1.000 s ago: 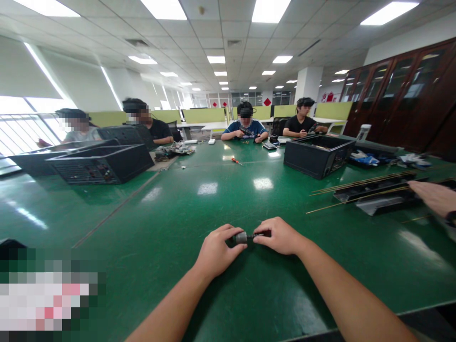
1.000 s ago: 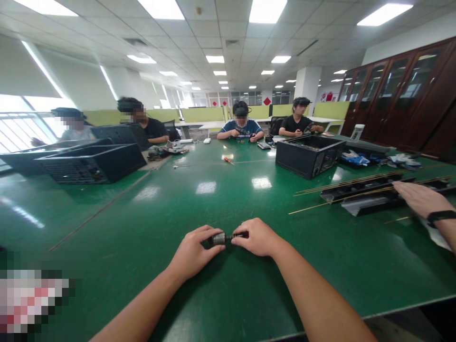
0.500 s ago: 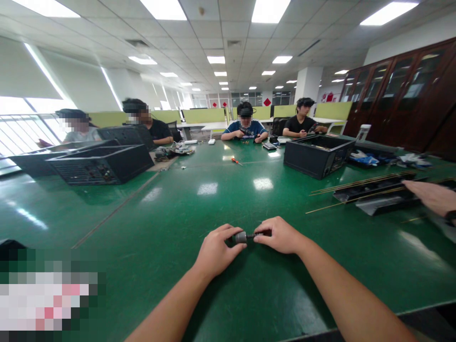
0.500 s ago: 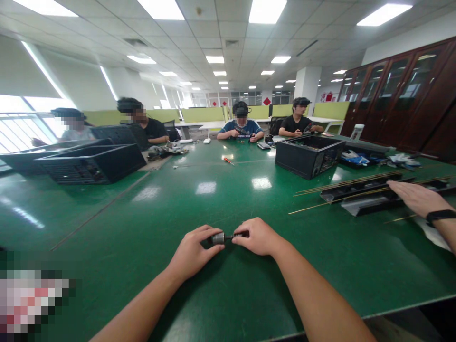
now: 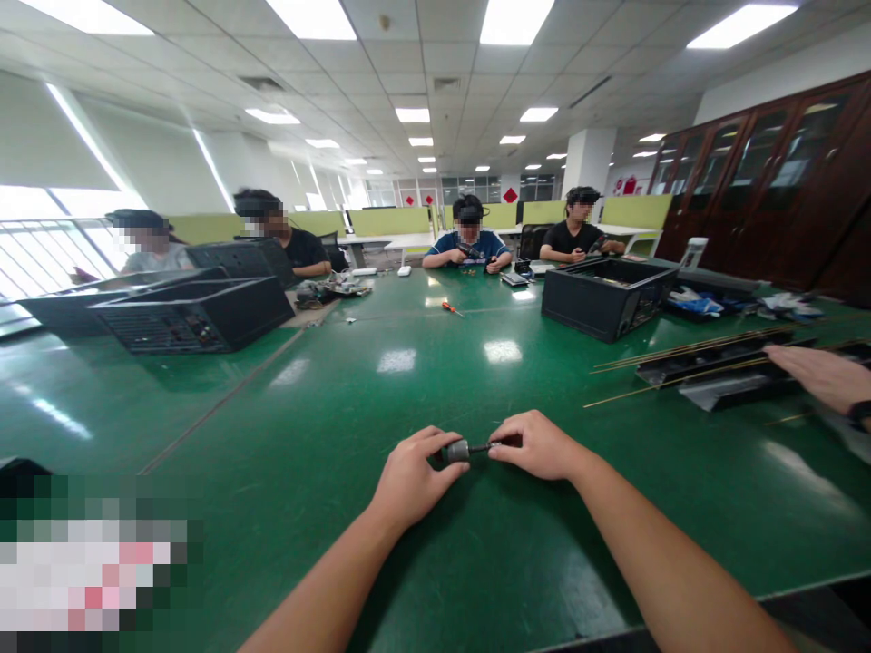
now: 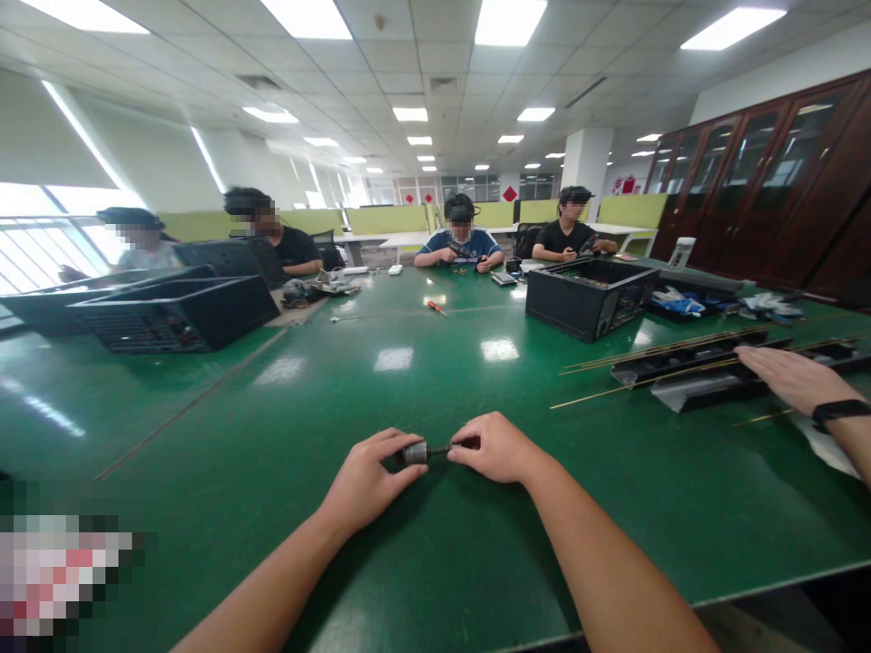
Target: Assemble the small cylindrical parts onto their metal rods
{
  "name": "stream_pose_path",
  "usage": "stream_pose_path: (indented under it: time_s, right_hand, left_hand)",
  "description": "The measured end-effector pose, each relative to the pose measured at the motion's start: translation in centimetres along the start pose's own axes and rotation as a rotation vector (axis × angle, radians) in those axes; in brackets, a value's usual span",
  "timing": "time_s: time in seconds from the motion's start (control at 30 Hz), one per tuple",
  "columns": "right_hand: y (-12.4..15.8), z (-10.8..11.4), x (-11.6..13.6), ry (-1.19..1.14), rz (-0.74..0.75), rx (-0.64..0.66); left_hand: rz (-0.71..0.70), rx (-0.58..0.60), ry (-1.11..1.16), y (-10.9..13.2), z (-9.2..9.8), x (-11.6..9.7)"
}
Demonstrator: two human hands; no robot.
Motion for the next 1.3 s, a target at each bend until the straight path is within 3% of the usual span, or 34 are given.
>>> stream_pose_path:
  time_s: [1.3]
  right_hand:
    - [0.4, 0.9, -1.5, -0.014, -0.047, -0.018]
  left_hand:
    - [0.014, -0.021, 0.004, -0.2, 0.6, 0.2]
Point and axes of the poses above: each hand's wrist, its own y-axis away from the middle knuckle, its own z-axis out of the back of the hand, x = y × z, the point moved 9 cm from there along -y, towards the middle knuckle, and after that the axes turned 11 degrees about z, right-handed, at the moved point
